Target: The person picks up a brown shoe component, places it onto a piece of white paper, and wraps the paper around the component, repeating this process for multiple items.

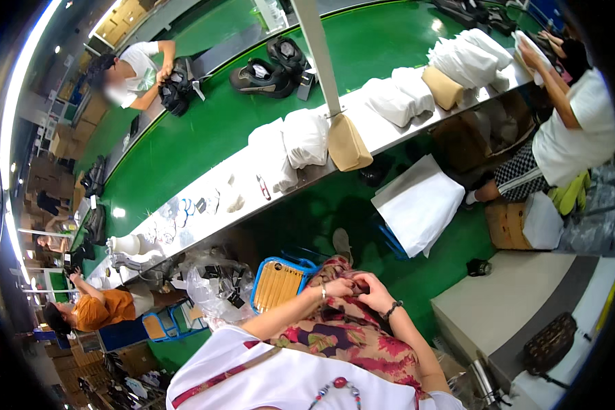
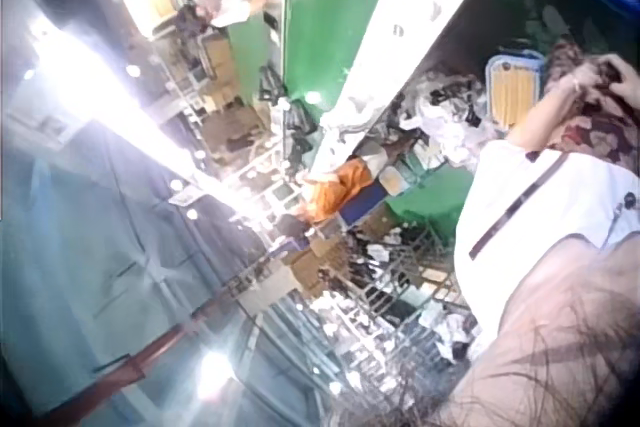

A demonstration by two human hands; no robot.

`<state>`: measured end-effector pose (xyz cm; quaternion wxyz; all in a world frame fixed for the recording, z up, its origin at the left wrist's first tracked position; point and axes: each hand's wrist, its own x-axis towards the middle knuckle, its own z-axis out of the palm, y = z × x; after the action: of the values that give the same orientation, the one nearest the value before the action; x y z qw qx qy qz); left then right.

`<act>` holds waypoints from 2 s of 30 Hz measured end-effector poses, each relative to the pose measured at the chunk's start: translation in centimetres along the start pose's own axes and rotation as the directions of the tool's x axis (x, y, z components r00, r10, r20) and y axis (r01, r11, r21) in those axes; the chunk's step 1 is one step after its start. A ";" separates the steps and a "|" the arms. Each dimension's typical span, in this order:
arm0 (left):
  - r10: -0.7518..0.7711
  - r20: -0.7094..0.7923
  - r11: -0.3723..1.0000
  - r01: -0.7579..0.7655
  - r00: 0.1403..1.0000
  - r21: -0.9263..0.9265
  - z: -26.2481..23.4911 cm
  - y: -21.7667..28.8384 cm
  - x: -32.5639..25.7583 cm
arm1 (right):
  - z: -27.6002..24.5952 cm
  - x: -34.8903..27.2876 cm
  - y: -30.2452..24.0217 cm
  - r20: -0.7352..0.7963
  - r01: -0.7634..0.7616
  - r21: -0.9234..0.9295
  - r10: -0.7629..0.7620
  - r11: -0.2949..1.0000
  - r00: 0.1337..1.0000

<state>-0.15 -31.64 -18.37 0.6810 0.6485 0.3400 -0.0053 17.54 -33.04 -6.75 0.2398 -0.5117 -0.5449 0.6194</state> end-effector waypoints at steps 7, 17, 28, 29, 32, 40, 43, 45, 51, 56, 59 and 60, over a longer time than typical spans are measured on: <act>-0.039 0.035 0.987 0.033 0.999 0.157 -6.5 1.5 -1.7 | 2.4 5.2 6.8 0.315 -0.148 -0.184 0.201 0.972 0.927; -0.237 -0.447 0.901 0.368 0.862 0.231 -6.0 1.1 -7.7 | -3.6 11.8 -2.1 -0.277 -0.116 -0.006 0.110 0.993 0.954; -0.016 -0.641 0.999 -0.007 0.767 -0.033 -22.7 13.1 -11.3 | -7.9 26.3 -10.5 -0.555 -0.064 0.526 0.399 0.848 0.730; -0.008 -0.619 0.997 -0.037 0.785 -0.061 -24.3 14.4 -11.6 | -7.7 26.6 -10.1 -0.538 0.010 0.552 0.347 0.834 0.768; -0.021 -0.570 0.985 -0.081 0.821 -0.152 -27.1 14.4 -11.1 | -6.8 28.6 -4.0 -0.687 0.092 0.316 0.160 0.944 0.708; 0.036 -0.227 0.927 -0.118 0.973 -0.357 -31.0 17.8 -7.5 | -9.2 30.8 -4.4 -0.881 -0.200 0.069 0.153 0.977 0.447; 0.072 -0.011 0.932 -0.071 0.997 -0.354 -29.1 15.0 -6.6 | -9.5 29.3 -6.9 -0.931 -0.187 -0.129 -0.054 0.974 0.361; 0.049 0.165 0.931 0.014 0.985 -0.364 -26.7 10.5 -5.6 | -9.8 29.0 -6.6 -0.907 -0.149 -0.299 -0.232 0.942 0.352; -0.129 0.029 0.902 0.130 0.991 -0.412 -22.6 8.4 -1.5 | -9.0 28.2 -6.2 -0.887 0.005 -0.369 -0.354 0.929 0.298; 0.054 -0.089 0.934 -0.082 0.995 -0.348 -23.1 8.6 3.4 | -8.2 24.9 -4.6 -0.894 -0.054 -0.435 -0.423 0.899 0.149; 0.190 -0.208 0.905 -0.254 0.959 -0.342 -23.1 9.7 4.4 | -7.4 22.8 -3.8 -0.857 -0.100 -0.513 -0.503 0.853 0.112; 0.276 -0.266 0.882 -0.354 0.924 -0.311 -23.1 9.6 4.8 | -7.1 22.2 -3.7 -0.834 -0.117 -0.551 -0.542 0.826 0.098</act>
<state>-2.72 -7.53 -10.50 0.7372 0.5592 0.2962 0.2369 14.94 -9.88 -10.79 0.4891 -0.7388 -0.4571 -0.0768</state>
